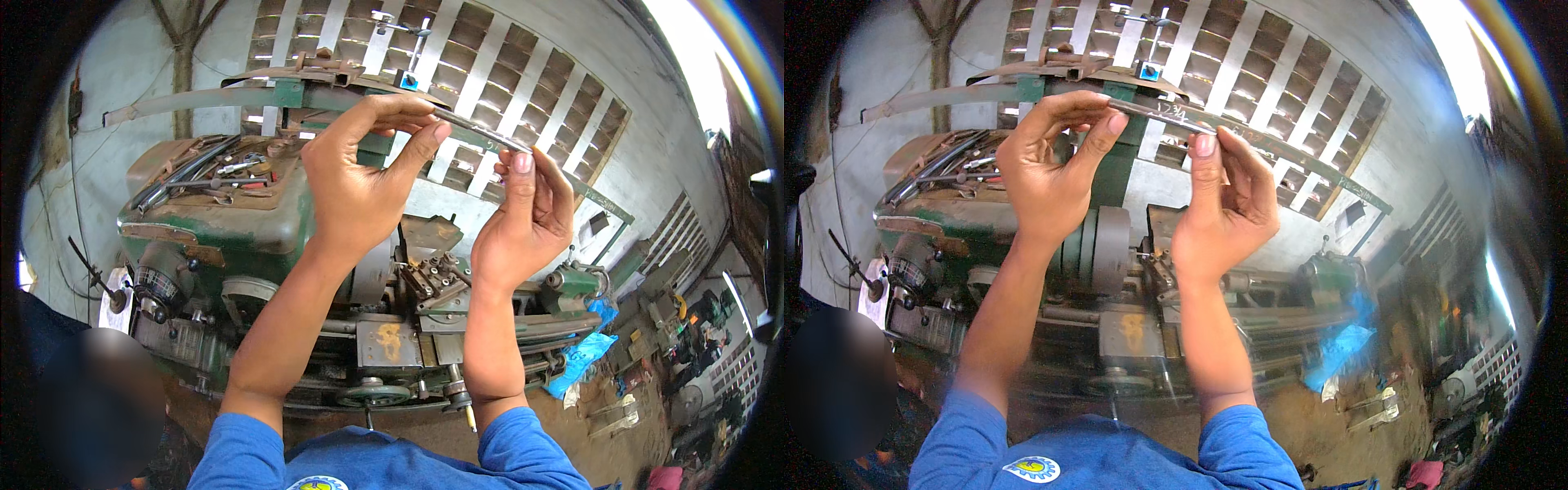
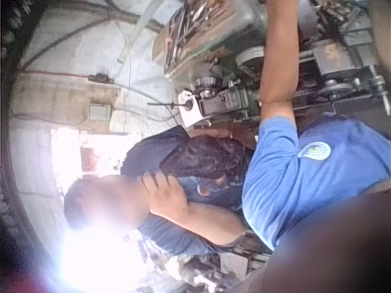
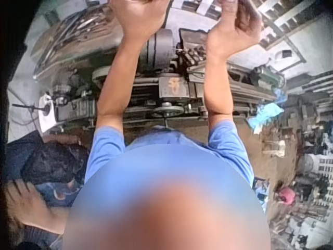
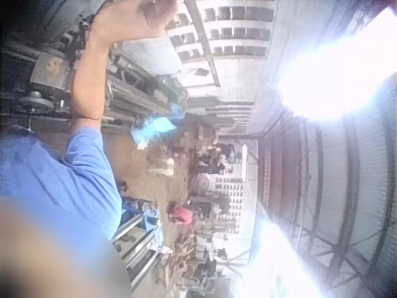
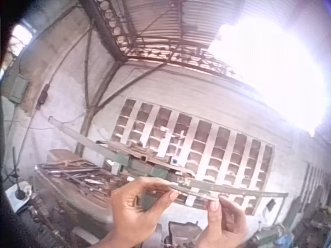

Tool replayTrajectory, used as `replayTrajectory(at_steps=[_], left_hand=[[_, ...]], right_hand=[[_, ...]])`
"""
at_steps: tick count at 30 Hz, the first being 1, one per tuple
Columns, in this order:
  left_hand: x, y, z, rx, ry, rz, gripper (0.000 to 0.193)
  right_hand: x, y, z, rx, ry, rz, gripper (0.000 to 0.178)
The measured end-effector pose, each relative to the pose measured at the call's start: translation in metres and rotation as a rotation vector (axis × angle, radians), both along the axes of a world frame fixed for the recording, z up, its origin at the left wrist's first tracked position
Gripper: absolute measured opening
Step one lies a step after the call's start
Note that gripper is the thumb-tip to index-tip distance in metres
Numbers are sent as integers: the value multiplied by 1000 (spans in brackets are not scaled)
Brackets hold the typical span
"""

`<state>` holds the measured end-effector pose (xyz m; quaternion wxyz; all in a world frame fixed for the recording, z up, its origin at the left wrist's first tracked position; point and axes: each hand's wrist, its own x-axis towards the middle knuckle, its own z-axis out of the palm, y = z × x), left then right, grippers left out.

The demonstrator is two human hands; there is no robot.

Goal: The person operates a metal lathe, adjusting the tool post and carriage while a coworker stands nearby. They then measure a small metal rod with a micrometer, place the micrometer on the lathe, and continue adjusting the lathe controls.

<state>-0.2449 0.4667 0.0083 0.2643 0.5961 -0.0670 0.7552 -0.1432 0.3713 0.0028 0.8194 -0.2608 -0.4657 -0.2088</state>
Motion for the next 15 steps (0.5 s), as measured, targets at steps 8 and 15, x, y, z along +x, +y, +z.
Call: replayTrajectory(at_steps=[8,15], left_hand=[[-22,-23,-38,-71,242,-111,22],[-38,-24,-186,-545,646,-508,22]], right_hand=[[-6,-17,-42,-99,-28,-191,18],[-12,-23,-172,-805,107,151,14]])
